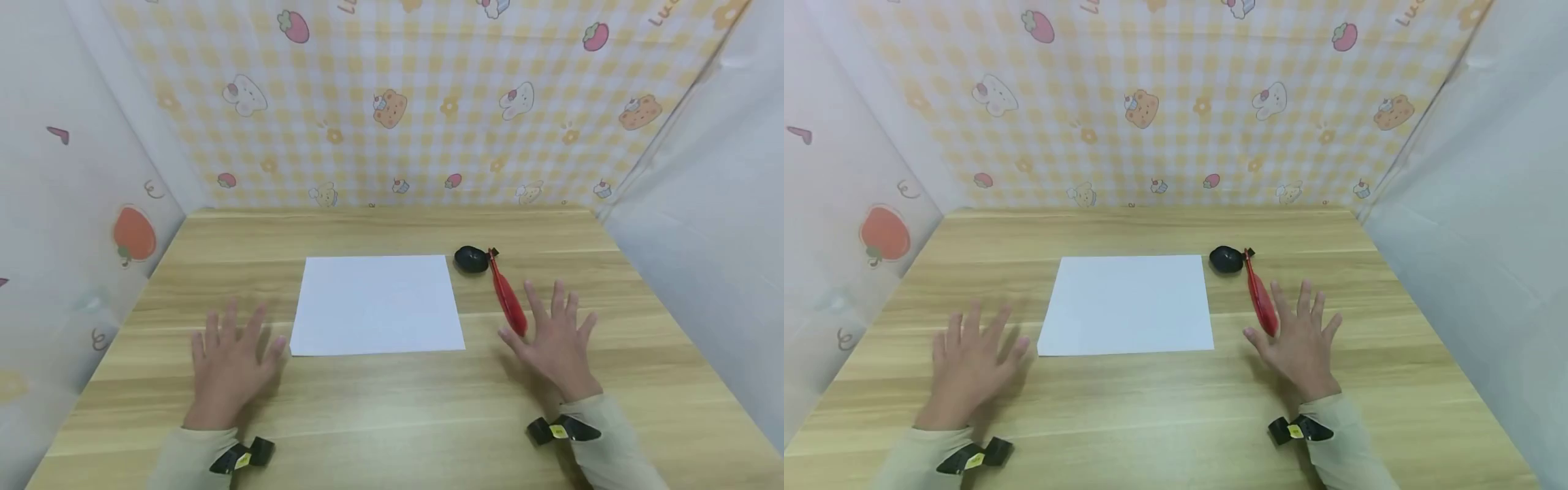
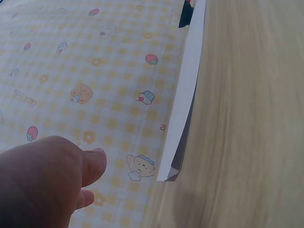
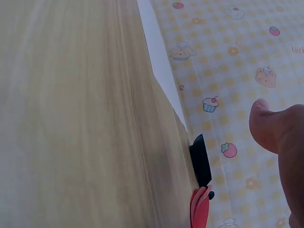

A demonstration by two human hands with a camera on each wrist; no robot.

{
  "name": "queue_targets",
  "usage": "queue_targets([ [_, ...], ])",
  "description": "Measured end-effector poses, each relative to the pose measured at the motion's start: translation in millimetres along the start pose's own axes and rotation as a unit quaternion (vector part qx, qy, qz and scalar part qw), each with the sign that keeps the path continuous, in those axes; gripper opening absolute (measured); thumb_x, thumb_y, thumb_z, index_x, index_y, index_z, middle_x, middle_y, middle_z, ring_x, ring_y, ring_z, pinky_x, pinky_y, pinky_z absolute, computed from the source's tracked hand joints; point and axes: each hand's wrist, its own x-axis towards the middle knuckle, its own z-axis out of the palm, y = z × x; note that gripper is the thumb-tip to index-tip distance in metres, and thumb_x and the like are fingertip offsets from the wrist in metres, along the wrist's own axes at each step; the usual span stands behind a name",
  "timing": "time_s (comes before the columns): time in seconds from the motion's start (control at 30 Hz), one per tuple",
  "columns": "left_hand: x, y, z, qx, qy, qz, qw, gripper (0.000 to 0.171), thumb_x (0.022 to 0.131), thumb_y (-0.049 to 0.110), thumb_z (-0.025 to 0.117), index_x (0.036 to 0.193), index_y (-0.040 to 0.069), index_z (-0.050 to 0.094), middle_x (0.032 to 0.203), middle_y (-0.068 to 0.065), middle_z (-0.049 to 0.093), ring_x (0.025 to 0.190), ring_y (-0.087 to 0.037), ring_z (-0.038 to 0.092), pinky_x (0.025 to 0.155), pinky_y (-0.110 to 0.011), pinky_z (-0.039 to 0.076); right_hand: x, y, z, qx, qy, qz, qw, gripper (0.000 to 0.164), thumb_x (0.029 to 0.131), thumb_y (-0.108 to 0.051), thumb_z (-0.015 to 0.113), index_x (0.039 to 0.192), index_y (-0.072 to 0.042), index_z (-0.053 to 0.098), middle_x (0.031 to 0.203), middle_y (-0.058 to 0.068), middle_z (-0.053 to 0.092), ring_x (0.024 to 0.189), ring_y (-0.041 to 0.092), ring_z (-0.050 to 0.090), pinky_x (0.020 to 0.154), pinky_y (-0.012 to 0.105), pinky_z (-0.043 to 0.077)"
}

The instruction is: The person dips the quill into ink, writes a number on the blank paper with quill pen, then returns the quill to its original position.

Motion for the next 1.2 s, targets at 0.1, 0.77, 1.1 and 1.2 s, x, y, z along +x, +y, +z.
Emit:
queue_targets([
  [0.1,0.7,1.7,2.8,-0.016,-0.004,0.004,0.9998,0.068,0.099,0.054,0.039,0.152,0.013,0.029,0.155,-0.033,0.007,0.135,-0.061,0.006,0.103,-0.075,-0.001,5.6,3.7,1.2,0.010,-0.003,-0.008,1.000,0.092,0.085,-0.061,0.059,0.155,-0.015,0.020,0.152,0.038,0.008,0.136,0.062,0.005,0.093,0.083,-0.003],
  [0.77,8.4,13.5,14.6,-0.110,-0.022,0.027,0.9934,0.060,0.099,0.036,0.051,0.145,-0.001,0.038,0.148,-0.032,0.030,0.135,-0.052,0.025,0.106,-0.067,0.017,55.5,30.3,3.4,0.133,0.022,-0.066,0.989,0.070,0.091,-0.030,0.067,0.146,-0.002,0.036,0.144,0.026,0.039,0.131,0.047,0.037,0.101,0.065,0.032],
  [1.1,8.3,27.0,15.5,-0.115,-0.019,0.047,0.9921,0.057,0.095,0.027,0.062,0.140,-0.004,0.046,0.142,-0.030,0.042,0.133,-0.046,0.033,0.107,-0.061,0.025,77.8,37.9,3.3,0.095,-0.021,-0.097,0.991,0.051,0.094,-0.023,0.064,0.137,-0.001,0.048,0.134,0.024,0.052,0.121,0.043,0.049,0.098,0.060,0.040],
  [1.2,9.3,30.0,20.0,-0.113,-0.015,0.053,0.9921,0.056,0.093,0.025,0.064,0.139,-0.002,0.047,0.140,-0.030,0.044,0.132,-0.046,0.036,0.107,-0.060,0.027,86.6,39.3,2.5,0.083,-0.027,-0.109,0.990,0.047,0.093,-0.018,0.065,0.134,-0.001,0.051,0.130,0.023,0.055,0.120,0.042,0.051,0.097,0.059,0.042],
])
